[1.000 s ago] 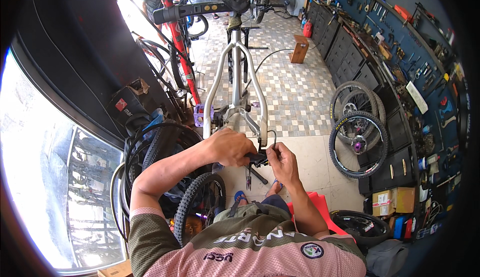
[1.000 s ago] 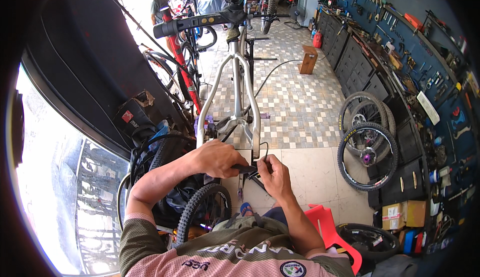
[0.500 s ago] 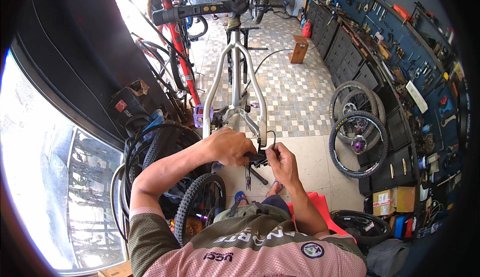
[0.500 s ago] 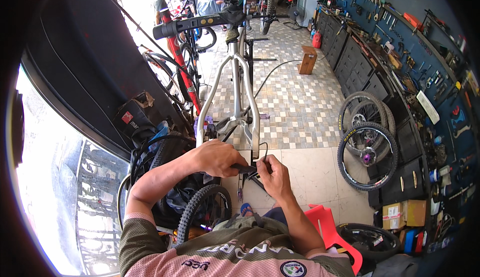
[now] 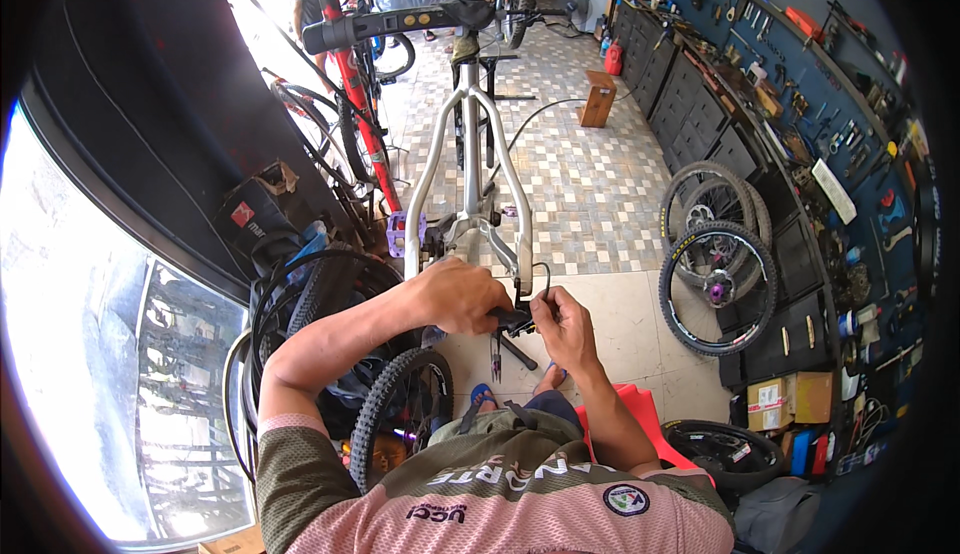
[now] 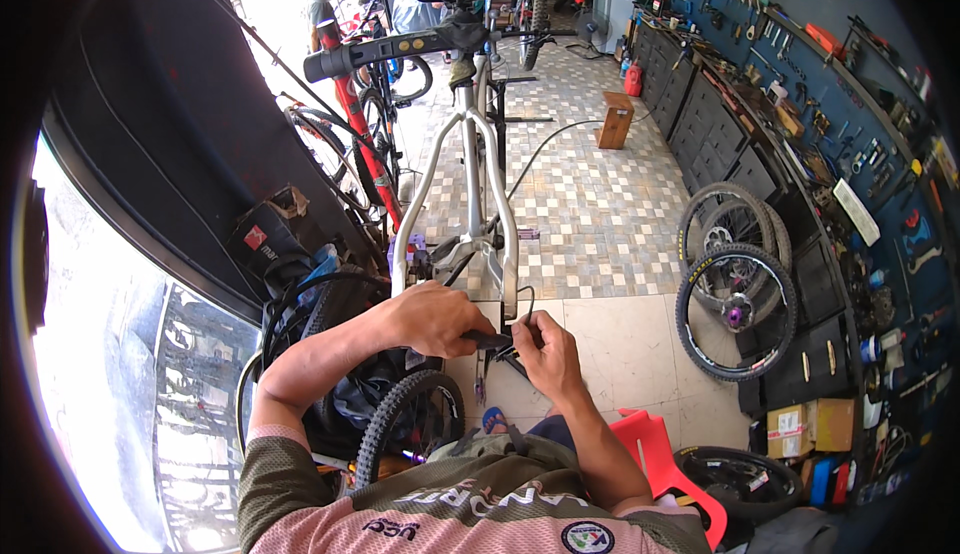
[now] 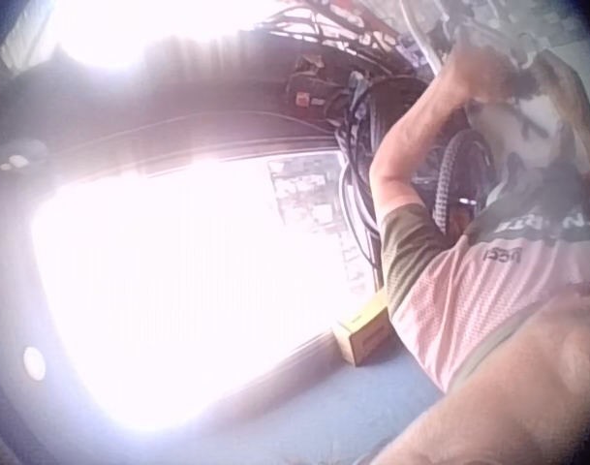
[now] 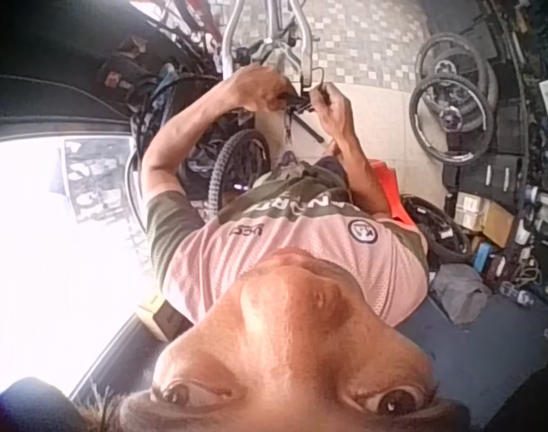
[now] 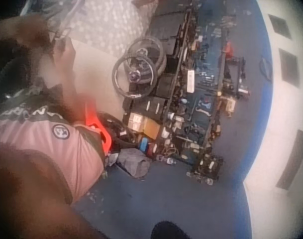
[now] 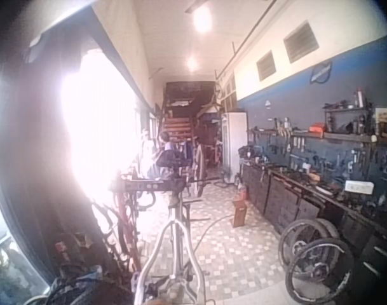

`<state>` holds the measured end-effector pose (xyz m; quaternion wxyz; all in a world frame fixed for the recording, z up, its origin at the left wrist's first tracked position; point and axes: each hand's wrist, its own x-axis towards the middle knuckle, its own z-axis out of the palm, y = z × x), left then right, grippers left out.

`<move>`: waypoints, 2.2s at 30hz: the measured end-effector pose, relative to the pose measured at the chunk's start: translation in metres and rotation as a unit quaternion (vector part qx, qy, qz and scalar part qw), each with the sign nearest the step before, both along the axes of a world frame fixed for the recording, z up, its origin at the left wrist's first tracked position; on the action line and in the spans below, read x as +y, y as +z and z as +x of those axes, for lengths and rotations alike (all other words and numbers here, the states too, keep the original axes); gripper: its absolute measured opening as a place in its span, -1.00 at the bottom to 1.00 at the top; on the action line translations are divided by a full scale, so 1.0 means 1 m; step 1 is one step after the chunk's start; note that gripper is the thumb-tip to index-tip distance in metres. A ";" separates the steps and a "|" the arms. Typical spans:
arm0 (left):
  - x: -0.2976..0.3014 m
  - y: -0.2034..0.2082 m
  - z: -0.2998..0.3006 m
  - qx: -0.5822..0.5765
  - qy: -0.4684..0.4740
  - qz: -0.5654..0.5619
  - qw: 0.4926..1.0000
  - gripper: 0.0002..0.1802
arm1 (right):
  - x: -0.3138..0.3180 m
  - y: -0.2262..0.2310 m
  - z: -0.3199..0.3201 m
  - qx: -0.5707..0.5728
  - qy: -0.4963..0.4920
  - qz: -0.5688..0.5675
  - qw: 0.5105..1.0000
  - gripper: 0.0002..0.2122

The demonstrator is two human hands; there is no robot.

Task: The person adjusts and cleans the rear derailleur of a bicycle mounted on a repair stand. They use a screwdriver to tighten bolts, wipe the derailleur with a cloth, and manipulate the cable and housing. The person also briefly handles a bicycle wheel on the floor.

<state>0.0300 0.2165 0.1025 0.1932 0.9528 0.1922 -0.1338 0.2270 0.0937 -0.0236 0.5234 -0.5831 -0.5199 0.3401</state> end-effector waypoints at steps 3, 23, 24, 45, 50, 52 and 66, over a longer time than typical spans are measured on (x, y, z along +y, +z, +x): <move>0.001 -0.001 0.000 -0.007 -0.003 -0.001 1.000 -0.64 | 0.000 -0.002 0.000 0.002 -0.004 0.000 1.000 -0.69; 0.003 -0.002 -0.002 -0.015 0.006 -0.017 1.000 -0.64 | 0.000 0.003 -0.003 0.000 -0.012 0.001 1.000 -0.70; 0.005 -0.003 -0.002 -0.014 0.004 -0.018 1.000 -0.63 | 0.000 0.000 -0.002 0.004 -0.009 0.004 1.000 -0.70; 0.001 0.001 -0.001 -0.013 0.000 -0.023 1.000 -0.65 | -0.001 0.000 -0.002 0.002 -0.003 0.010 1.000 -0.69; 0.003 0.006 0.001 -0.014 -0.002 -0.009 1.000 -0.72 | -0.001 0.005 -0.003 0.004 -0.007 0.000 1.000 -0.68; 0.003 0.003 0.000 -0.019 0.003 -0.013 1.000 -0.72 | 0.000 0.004 -0.002 0.001 -0.007 0.000 1.000 -0.68; 0.005 0.004 0.001 -0.018 -0.007 -0.010 1.000 -0.72 | 0.000 0.007 -0.002 -0.007 -0.007 0.015 1.000 -0.71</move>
